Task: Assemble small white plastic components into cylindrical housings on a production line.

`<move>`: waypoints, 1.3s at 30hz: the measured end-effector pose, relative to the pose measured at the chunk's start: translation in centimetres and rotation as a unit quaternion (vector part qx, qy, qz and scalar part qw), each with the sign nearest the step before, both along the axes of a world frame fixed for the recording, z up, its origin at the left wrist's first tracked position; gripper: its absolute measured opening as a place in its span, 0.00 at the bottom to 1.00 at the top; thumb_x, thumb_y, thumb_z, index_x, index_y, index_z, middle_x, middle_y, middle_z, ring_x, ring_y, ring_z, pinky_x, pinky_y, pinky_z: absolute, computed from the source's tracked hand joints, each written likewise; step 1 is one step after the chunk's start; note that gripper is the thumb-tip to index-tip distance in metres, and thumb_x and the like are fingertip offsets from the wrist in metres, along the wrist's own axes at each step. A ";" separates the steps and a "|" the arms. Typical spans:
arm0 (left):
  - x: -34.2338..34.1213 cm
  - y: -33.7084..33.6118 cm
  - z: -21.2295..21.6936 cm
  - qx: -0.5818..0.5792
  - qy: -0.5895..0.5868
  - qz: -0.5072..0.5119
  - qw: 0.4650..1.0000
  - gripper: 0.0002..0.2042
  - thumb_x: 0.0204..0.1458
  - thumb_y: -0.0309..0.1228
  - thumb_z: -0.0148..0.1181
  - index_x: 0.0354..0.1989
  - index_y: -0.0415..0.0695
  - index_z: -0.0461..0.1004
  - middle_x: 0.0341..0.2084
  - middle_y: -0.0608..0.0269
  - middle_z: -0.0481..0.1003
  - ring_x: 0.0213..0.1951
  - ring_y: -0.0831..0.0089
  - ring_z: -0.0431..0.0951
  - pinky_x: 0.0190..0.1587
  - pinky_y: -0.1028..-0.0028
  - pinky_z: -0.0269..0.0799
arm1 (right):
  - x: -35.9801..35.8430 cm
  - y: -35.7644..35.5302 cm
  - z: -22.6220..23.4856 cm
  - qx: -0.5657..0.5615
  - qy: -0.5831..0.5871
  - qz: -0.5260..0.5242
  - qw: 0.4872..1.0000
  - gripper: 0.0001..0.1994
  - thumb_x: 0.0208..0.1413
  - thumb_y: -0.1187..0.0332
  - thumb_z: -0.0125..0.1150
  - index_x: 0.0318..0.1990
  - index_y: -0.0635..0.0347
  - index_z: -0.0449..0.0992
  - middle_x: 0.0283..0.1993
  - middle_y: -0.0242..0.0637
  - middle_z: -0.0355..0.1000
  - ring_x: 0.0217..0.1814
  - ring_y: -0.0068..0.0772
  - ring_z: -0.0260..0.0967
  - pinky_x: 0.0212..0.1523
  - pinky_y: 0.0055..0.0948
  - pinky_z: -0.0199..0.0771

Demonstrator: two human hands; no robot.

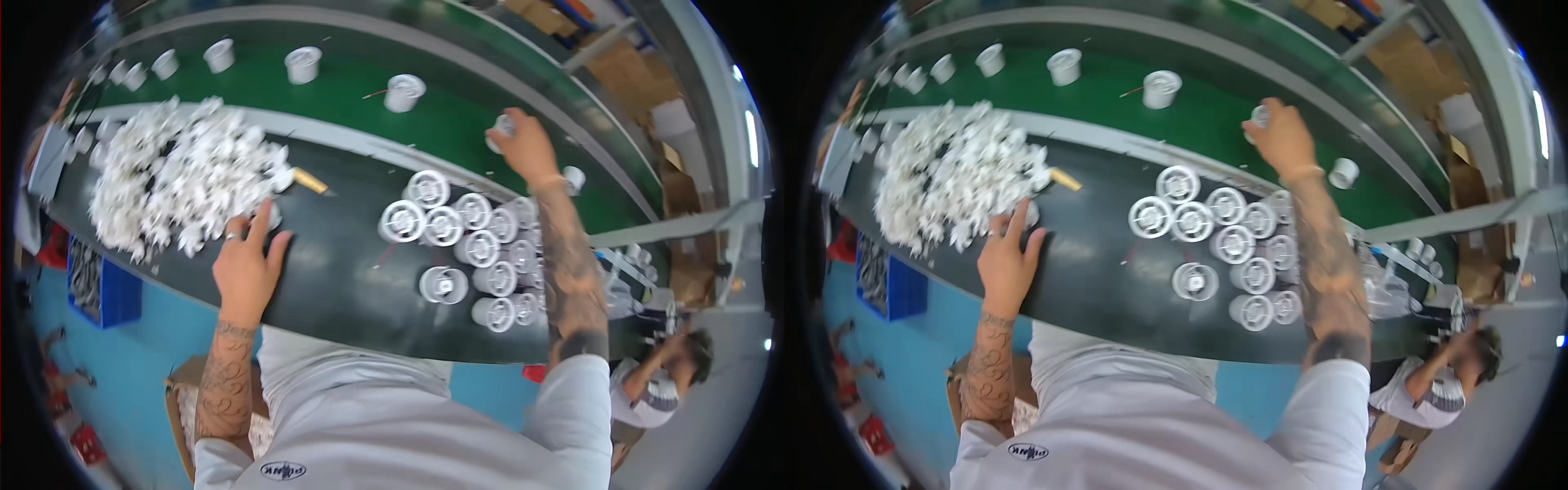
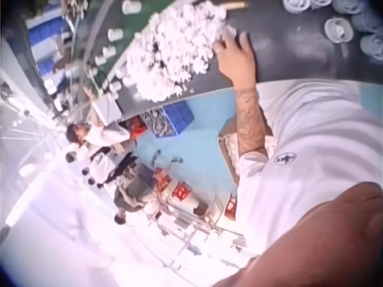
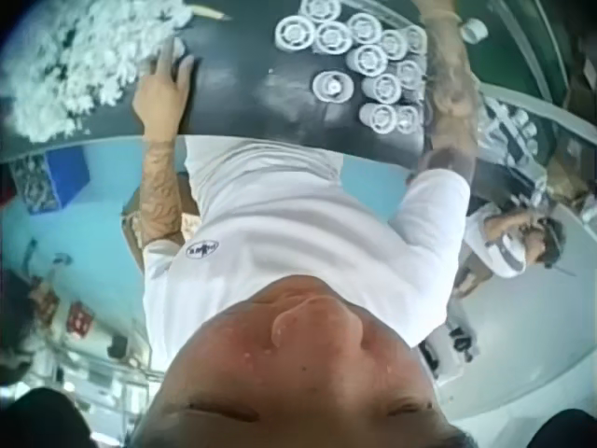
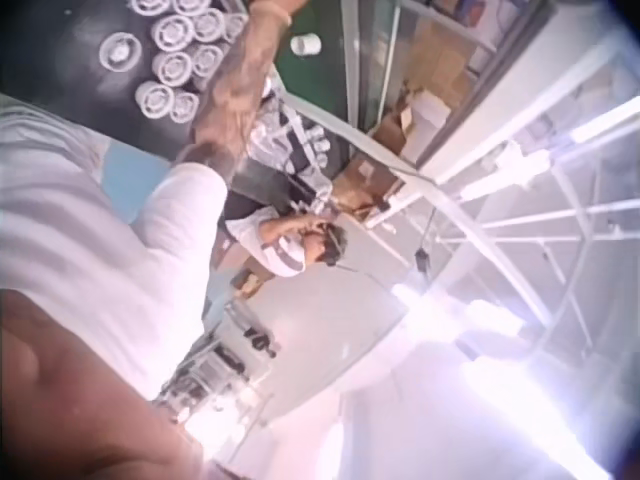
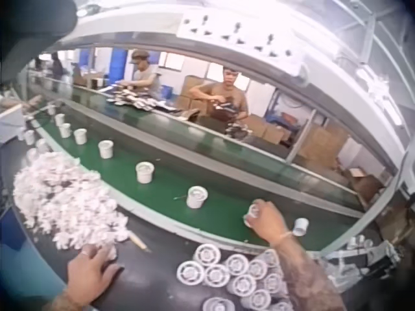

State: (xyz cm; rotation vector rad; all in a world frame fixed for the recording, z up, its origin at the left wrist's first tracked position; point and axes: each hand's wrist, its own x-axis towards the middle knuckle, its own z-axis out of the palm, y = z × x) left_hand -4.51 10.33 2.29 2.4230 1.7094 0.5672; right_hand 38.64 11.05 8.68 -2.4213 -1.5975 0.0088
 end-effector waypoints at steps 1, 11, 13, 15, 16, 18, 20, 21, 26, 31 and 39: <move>0.1 0.3 -0.2 0.016 0.023 -0.002 1.000 0.20 0.54 0.39 0.63 0.55 0.54 0.73 0.42 0.58 0.73 0.35 0.55 0.78 0.31 0.63 0.74 | 2.0 0.6 -1.5 -0.032 0.014 -0.022 0.999 0.27 0.50 0.57 0.67 0.55 0.63 0.72 0.55 0.54 0.71 0.55 0.54 0.71 0.55 0.41 0.70; -0.7 0.9 -0.2 0.002 -0.140 -0.033 0.990 0.12 0.51 0.23 0.62 0.43 0.39 0.71 0.43 0.54 0.72 0.30 0.62 0.76 0.35 0.69 0.72 | 14.1 -2.0 -2.9 0.023 0.026 -0.082 0.996 0.33 0.54 0.47 0.59 0.63 0.58 0.68 0.60 0.55 0.69 0.64 0.53 0.65 0.65 0.39 0.62; -0.6 1.0 -0.7 -0.030 -0.172 -0.021 0.984 0.11 0.51 0.22 0.62 0.42 0.38 0.70 0.42 0.54 0.73 0.28 0.64 0.74 0.33 0.70 0.71 | 16.5 -4.4 -3.6 -0.101 -0.078 -0.242 0.962 0.35 0.51 0.47 0.61 0.62 0.58 0.69 0.59 0.54 0.70 0.63 0.52 0.66 0.65 0.40 0.63; 0.2 1.6 -1.1 -0.065 -0.214 -0.032 0.974 0.11 0.51 0.22 0.62 0.41 0.37 0.69 0.40 0.54 0.74 0.26 0.66 0.73 0.31 0.72 0.70 | 22.0 -8.8 -5.4 -0.162 -0.053 -0.218 0.961 0.32 0.48 0.49 0.64 0.57 0.60 0.72 0.55 0.54 0.73 0.59 0.53 0.70 0.61 0.41 0.68; 0.2 1.4 -1.2 -0.031 -0.218 -0.039 0.975 0.11 0.51 0.22 0.62 0.41 0.37 0.69 0.38 0.54 0.74 0.25 0.66 0.72 0.29 0.73 0.69 | 21.8 -8.5 -5.2 -0.159 -0.054 -0.224 0.960 0.32 0.48 0.49 0.64 0.57 0.60 0.72 0.55 0.54 0.73 0.59 0.53 0.70 0.61 0.41 0.68; -0.2 1.0 -1.8 0.024 -0.225 -0.054 0.973 0.09 0.53 0.23 0.59 0.42 0.36 0.69 0.37 0.53 0.76 0.24 0.66 0.71 0.28 0.73 0.68 | 20.0 -8.6 -4.6 -0.148 -0.016 -0.219 0.964 0.34 0.45 0.52 0.66 0.57 0.66 0.70 0.55 0.55 0.72 0.58 0.53 0.71 0.59 0.40 0.69; -1.4 0.5 -2.0 -0.013 -0.231 0.022 0.973 0.10 0.57 0.25 0.53 0.46 0.35 0.70 0.41 0.50 0.77 0.33 0.65 0.76 0.36 0.72 0.71 | 17.4 -7.9 -5.1 0.050 -0.031 -0.194 0.979 0.24 0.44 0.57 0.68 0.45 0.64 0.74 0.46 0.55 0.76 0.50 0.58 0.74 0.51 0.46 0.74; -2.2 0.7 -2.4 0.011 -0.251 0.008 0.968 0.12 0.59 0.24 0.50 0.50 0.35 0.69 0.41 0.52 0.77 0.35 0.67 0.75 0.37 0.72 0.70 | 15.1 -6.9 -4.0 0.075 -0.015 -0.196 0.978 0.26 0.44 0.56 0.69 0.45 0.68 0.73 0.44 0.58 0.76 0.48 0.60 0.74 0.48 0.47 0.74; -1.6 1.4 -2.1 -0.043 -0.381 -0.023 0.923 0.14 0.65 0.30 0.46 0.54 0.35 0.68 0.39 0.61 0.76 0.32 0.78 0.72 0.35 0.77 0.69 | 4.5 -6.8 1.8 0.246 0.204 -0.166 0.933 0.24 0.49 0.56 0.70 0.43 0.66 0.68 0.36 0.41 0.72 0.36 0.28 0.71 0.35 0.30 0.74; -1.3 -0.6 1.8 -0.428 -0.736 0.031 0.524 0.22 0.67 0.49 0.41 0.47 0.40 0.71 0.31 0.61 0.76 0.26 0.77 0.73 0.25 0.78 0.65 | -9.0 -10.9 5.2 0.253 0.502 -0.024 0.827 0.21 0.58 0.66 0.59 0.59 0.56 0.65 0.47 0.33 0.69 0.45 0.22 0.70 0.40 0.23 0.72; 2.0 -4.5 5.8 -0.469 -0.568 -0.256 0.625 0.11 0.65 0.30 0.47 0.48 0.35 0.69 0.27 0.61 0.75 0.25 0.81 0.72 0.27 0.79 0.68 | -19.6 -15.4 2.7 0.184 0.802 -0.040 0.567 0.25 0.61 0.55 0.53 0.60 0.62 0.63 0.47 0.46 0.72 0.45 0.45 0.77 0.45 0.41 0.81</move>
